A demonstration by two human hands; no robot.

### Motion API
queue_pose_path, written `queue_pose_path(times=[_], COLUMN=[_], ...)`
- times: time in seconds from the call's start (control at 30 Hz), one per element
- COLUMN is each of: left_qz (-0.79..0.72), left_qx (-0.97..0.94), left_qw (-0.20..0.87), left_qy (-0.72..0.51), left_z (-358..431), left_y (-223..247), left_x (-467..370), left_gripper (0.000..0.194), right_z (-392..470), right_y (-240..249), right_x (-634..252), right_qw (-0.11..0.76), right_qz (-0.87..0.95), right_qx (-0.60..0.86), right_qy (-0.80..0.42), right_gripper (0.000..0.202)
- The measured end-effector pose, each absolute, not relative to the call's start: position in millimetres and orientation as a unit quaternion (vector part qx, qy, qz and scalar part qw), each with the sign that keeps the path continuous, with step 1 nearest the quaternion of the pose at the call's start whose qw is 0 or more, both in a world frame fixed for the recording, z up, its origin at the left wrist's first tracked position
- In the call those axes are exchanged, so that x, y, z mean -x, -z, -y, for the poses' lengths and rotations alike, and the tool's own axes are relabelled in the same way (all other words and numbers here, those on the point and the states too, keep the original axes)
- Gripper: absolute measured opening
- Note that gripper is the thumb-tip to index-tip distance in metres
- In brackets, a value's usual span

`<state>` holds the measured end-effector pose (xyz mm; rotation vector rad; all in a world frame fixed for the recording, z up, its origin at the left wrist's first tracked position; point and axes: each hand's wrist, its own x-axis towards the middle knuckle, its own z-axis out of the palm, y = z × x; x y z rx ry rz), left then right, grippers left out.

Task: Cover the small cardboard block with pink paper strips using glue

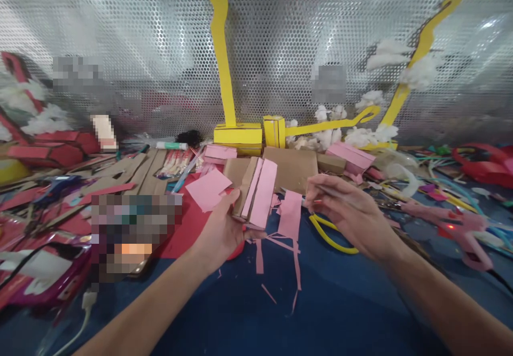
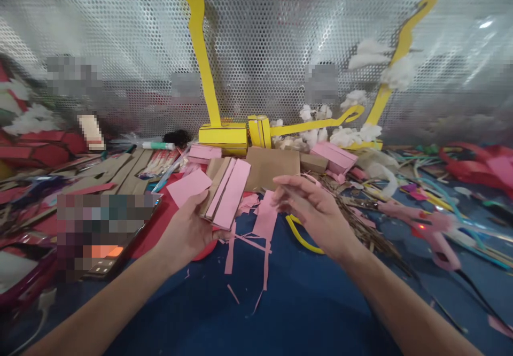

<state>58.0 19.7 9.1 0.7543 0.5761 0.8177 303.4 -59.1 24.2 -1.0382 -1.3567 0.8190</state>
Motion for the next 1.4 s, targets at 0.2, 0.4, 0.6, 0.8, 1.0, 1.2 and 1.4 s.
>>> queue_pose_path(times=[0.2,0.4,0.6,0.8,1.0,1.2,1.4], left_qz=[-0.301,-0.292,-0.300,-0.293,-0.289,-0.293,-0.288], left_qx=[-0.368,-0.408,-0.441,-0.463,-0.467,-0.463,-0.481], left_qw=[0.810,0.820,0.816,0.810,0.810,0.807,0.798], left_qy=[-0.342,-0.275,-0.223,-0.207,-0.206,-0.221,-0.220], left_z=[-18.4,-15.9,-11.6,-10.4,-10.9,-9.8,-8.5], left_y=[-5.7,0.2,-3.4,-4.4,-4.4,-7.6,-7.2], left_x=[-59.1,-60.2,-60.5,-60.1,-60.0,-61.2,-61.1], left_gripper=[0.043,0.042,0.050,0.056,0.053,0.046,0.045], right_z=[76.7,89.8,86.8,86.1,84.8,85.3,86.6], right_y=[-25.6,-29.6,-20.3,-19.7,-20.5,-20.9,-25.9], right_x=[-296.9,-279.5,-272.9,-266.9,-264.8,-267.1,-266.9], right_qw=[0.557,0.524,0.532,0.552,0.567,0.536,0.520], right_qz=[0.643,0.683,0.656,0.648,0.638,0.654,0.654], right_qx=[0.496,0.447,0.419,0.395,0.397,0.426,0.451], right_qy=[-0.175,-0.242,-0.333,-0.345,-0.338,-0.322,-0.313], right_gripper=[0.018,0.020,0.020,0.017,0.016,0.019,0.026])
